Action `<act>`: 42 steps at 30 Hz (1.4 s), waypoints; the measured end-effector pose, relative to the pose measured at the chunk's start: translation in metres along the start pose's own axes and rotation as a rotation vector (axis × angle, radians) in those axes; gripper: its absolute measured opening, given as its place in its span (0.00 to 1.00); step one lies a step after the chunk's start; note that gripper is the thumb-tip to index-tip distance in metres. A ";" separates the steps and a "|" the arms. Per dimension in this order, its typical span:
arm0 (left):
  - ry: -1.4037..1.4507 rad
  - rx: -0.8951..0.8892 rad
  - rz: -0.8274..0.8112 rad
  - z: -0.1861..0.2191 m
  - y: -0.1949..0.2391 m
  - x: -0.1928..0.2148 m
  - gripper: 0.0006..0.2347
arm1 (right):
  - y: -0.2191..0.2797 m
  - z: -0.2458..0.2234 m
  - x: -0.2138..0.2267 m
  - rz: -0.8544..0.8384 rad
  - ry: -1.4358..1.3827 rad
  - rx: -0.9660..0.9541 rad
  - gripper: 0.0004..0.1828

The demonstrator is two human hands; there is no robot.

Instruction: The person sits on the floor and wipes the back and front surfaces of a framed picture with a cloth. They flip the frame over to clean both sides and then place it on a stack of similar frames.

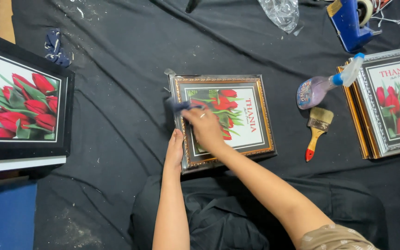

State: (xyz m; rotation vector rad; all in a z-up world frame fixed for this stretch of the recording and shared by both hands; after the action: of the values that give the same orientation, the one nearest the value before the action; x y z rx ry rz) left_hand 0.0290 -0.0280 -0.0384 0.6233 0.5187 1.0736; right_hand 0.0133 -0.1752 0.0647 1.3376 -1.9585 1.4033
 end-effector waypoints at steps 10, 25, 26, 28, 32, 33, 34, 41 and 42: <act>0.013 0.012 -0.004 0.012 0.016 -0.006 0.41 | 0.113 0.156 0.070 0.019 0.508 -0.294 0.20; 0.038 -0.099 -0.009 -0.005 -0.005 0.000 0.35 | 0.119 0.086 0.044 -0.070 0.189 -0.145 0.29; 0.046 -0.097 -0.006 -0.002 -0.001 -0.001 0.35 | 0.127 0.101 0.069 -0.060 0.492 -0.254 0.26; 0.052 -0.095 -0.005 -0.001 0.004 -0.001 0.35 | 0.150 0.123 0.087 -0.048 0.796 -0.365 0.24; 0.045 -0.104 -0.004 -0.003 0.003 -0.001 0.34 | 0.169 0.114 0.039 0.008 0.583 -0.420 0.18; 0.040 -0.107 -0.001 -0.003 0.001 0.000 0.33 | 0.163 0.098 0.020 0.015 0.471 -0.419 0.18; 0.040 -0.109 -0.001 -0.003 -0.002 0.000 0.33 | 0.144 0.065 0.021 0.017 0.471 -0.418 0.18; 0.081 -0.137 -0.028 0.042 0.043 -0.021 0.33 | 0.108 -0.047 0.012 -0.125 0.113 -0.083 0.24; 0.070 -0.132 -0.031 0.055 0.057 -0.026 0.34 | 0.113 -0.040 0.015 -0.130 0.133 -0.021 0.29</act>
State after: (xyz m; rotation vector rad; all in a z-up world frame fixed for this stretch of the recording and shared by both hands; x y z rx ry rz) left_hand 0.0188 -0.0445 0.0429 0.4615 0.5120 1.0934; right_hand -0.0995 -0.1416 0.0350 1.3021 -1.7633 1.3698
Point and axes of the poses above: each hand's wrist, its own y-axis away from the middle knuckle, its own x-axis out of the back of the hand, z = x × y, the point moved 6 cm from there along -y, towards the middle knuckle, and after that the axes turned 8 degrees about x, right-handed, at the moved point
